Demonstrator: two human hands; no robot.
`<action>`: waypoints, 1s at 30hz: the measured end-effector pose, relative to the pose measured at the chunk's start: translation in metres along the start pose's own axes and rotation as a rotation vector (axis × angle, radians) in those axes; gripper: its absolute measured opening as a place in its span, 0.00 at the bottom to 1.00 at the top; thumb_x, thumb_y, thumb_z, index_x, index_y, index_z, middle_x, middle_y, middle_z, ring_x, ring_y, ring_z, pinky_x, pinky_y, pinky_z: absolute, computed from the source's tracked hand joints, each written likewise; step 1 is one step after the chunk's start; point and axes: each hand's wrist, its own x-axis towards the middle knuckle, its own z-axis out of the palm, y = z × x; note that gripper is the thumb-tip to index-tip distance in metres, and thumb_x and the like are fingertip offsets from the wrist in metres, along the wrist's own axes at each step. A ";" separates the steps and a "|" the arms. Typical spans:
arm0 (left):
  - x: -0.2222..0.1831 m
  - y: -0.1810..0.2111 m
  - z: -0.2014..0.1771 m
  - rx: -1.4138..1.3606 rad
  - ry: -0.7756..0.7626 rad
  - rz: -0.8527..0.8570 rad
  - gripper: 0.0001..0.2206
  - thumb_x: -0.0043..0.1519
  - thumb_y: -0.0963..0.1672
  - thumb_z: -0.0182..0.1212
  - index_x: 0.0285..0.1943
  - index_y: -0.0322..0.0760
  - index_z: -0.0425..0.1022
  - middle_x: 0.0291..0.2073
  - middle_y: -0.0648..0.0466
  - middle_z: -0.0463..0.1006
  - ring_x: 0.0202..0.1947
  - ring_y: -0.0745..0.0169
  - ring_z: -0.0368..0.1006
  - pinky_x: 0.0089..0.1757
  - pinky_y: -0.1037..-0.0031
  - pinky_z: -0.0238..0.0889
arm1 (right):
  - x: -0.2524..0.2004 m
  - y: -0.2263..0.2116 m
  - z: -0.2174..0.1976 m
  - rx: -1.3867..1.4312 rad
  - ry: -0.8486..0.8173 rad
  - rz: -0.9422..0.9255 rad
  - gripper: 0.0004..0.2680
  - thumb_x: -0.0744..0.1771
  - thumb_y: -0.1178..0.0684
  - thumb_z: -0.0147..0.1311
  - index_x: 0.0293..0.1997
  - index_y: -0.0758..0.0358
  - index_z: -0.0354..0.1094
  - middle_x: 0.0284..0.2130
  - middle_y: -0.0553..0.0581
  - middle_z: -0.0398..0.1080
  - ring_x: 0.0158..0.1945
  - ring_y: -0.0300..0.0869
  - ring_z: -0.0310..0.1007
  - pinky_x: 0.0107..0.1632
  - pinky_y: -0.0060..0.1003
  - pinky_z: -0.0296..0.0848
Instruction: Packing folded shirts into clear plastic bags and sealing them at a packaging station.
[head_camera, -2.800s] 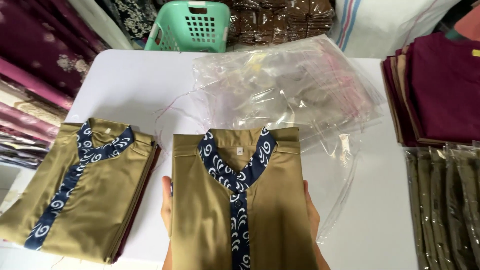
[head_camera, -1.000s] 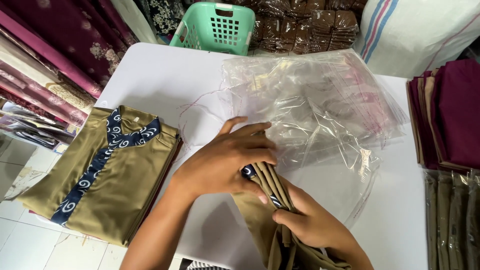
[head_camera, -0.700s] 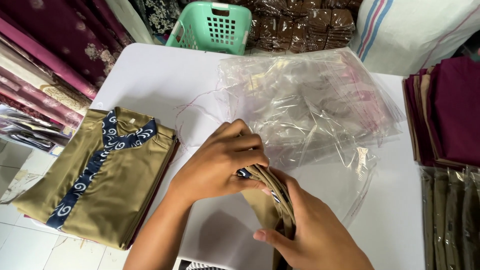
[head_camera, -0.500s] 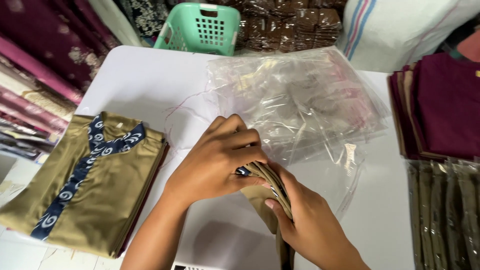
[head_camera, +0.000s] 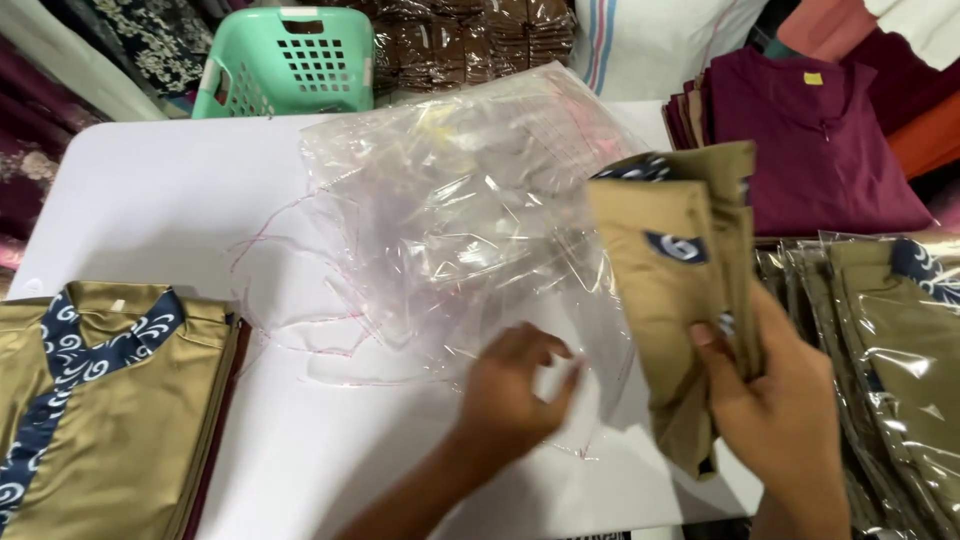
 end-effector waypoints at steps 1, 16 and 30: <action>-0.007 0.006 0.020 0.201 -0.031 0.156 0.16 0.59 0.51 0.74 0.41 0.35 0.77 0.31 0.47 0.72 0.30 0.43 0.70 0.33 0.56 0.62 | 0.000 0.000 -0.007 -0.026 0.061 0.016 0.25 0.68 0.52 0.57 0.78 0.57 0.63 0.22 0.55 0.67 0.21 0.44 0.59 0.32 0.44 0.66; -0.003 -0.037 -0.014 0.261 -0.148 -0.040 0.07 0.68 0.42 0.54 0.50 0.34 0.75 0.41 0.44 0.78 0.43 0.41 0.71 0.46 0.55 0.64 | -0.010 0.036 -0.012 0.064 0.083 0.033 0.22 0.67 0.54 0.58 0.73 0.64 0.65 0.52 0.60 0.77 0.55 0.46 0.76 0.55 0.43 0.70; 0.050 -0.007 -0.087 0.089 0.081 -0.047 0.06 0.61 0.37 0.67 0.43 0.38 0.80 0.31 0.55 0.76 0.28 0.66 0.71 0.35 0.76 0.67 | -0.035 0.038 0.001 0.093 -0.273 -0.603 0.24 0.63 0.62 0.43 0.69 0.53 0.65 0.63 0.61 0.74 0.46 0.45 0.86 0.43 0.34 0.80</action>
